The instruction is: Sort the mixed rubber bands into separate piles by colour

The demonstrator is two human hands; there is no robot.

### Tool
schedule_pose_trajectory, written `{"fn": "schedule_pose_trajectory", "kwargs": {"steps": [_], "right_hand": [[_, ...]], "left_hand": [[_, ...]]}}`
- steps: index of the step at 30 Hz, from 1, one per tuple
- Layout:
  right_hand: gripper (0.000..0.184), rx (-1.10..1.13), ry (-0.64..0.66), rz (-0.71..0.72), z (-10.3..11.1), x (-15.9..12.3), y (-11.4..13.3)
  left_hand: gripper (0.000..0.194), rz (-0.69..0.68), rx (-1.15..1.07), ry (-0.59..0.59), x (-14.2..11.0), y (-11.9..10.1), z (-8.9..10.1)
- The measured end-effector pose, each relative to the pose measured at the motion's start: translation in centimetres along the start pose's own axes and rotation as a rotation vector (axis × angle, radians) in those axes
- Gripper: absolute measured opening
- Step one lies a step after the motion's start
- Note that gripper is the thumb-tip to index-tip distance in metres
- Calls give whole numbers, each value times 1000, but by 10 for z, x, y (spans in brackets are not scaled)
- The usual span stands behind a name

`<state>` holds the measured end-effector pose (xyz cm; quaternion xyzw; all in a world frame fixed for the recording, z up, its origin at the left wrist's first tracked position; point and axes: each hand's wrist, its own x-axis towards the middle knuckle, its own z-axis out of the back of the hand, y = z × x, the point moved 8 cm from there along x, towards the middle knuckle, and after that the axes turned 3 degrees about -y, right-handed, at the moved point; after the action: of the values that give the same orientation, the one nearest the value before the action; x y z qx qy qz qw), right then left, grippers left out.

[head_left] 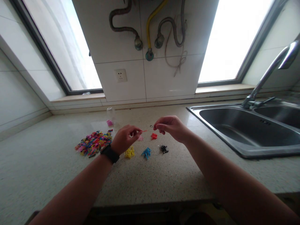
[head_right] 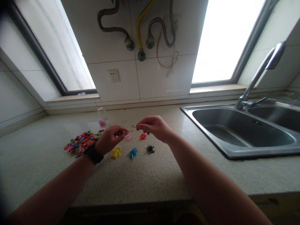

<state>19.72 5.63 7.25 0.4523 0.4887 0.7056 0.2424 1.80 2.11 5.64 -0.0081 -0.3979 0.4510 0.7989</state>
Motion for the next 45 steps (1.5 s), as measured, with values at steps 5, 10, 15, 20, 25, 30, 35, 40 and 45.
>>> {"fn": "schedule_pose_trajectory", "kwargs": {"steps": [5,10,15,20,25,30,35,40,45], "right_hand": [[24,-29,24,7,-2,-1,2],[24,-3,42,26,1,0,1],[23,-17,39,36,7,0,1],[25,-12,48,36,8,0,3],[27,43,95,9,3,-2,1],[26,30,170,16,-1,-4,6],[24,-268,431,-165,-1,-11,-16],[23,-583,602,-375,12,-23,-58],[29,-769,603,-521,22,-28,-76]], "left_hand": [[15,-9,2,0,0,0,0],[16,-9,-9,5,-1,2,-1],[17,-4,-7,23,-1,4,-2],[19,-10,-3,16,-1,3,-2],[20,-12,0,15,-1,4,-3],[20,-7,-7,21,-1,5,-3],[19,10,-10,39,-2,6,-4],[20,3,-9,24,-2,7,-3],[22,18,-23,34,-2,7,-4]]}}
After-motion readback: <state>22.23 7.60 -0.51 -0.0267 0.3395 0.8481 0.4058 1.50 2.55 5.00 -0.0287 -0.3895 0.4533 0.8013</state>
